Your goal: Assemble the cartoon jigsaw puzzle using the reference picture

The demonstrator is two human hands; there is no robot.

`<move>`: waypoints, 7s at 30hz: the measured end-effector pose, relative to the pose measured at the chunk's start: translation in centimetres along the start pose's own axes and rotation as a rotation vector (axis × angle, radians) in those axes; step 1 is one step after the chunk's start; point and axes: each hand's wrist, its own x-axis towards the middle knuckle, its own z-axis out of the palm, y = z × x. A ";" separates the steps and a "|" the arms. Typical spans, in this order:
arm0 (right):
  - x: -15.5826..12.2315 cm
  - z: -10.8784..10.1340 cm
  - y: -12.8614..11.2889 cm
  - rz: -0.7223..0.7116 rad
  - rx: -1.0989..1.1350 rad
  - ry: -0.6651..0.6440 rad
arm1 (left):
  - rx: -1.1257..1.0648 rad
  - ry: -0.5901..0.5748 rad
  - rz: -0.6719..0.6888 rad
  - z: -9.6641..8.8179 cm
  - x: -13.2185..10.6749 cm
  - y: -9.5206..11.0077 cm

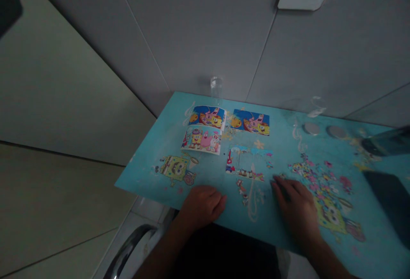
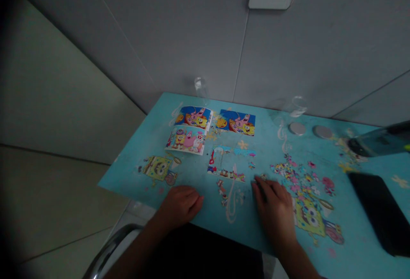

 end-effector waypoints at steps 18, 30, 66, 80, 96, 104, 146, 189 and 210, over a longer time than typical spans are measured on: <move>0.5 -1.3 -2.1 0.047 0.189 0.058 | -0.002 -0.029 0.048 0.2 0.6 -1.0; -1.7 0.1 -8.7 -0.104 0.141 -0.199 | 0.016 -0.004 0.007 0.1 0.9 -0.5; -1.5 -1.0 -6.1 -0.192 0.260 -0.348 | 0.095 -0.023 0.013 -0.2 0.9 -0.3; -1.4 -1.5 -6.3 -0.137 0.253 -0.339 | 0.093 -0.030 0.009 0.0 0.9 -0.4; -0.7 -1.8 -7.0 -0.099 0.254 -0.311 | 0.093 -0.025 0.013 -0.2 1.0 -0.3; -0.4 -2.1 -5.5 -0.150 0.359 -0.380 | 0.082 -0.028 0.007 -0.2 1.0 -0.2; 2.0 -2.5 -3.9 0.092 0.442 -0.226 | 0.067 0.113 0.104 0.3 5.1 5.4; 4.1 -2.0 -2.0 -0.007 0.278 -0.199 | 0.021 -0.019 0.038 4.1 7.5 7.7; 3.2 -1.7 -1.9 -0.038 0.167 -0.165 | -0.018 0.048 0.034 4.9 7.3 7.5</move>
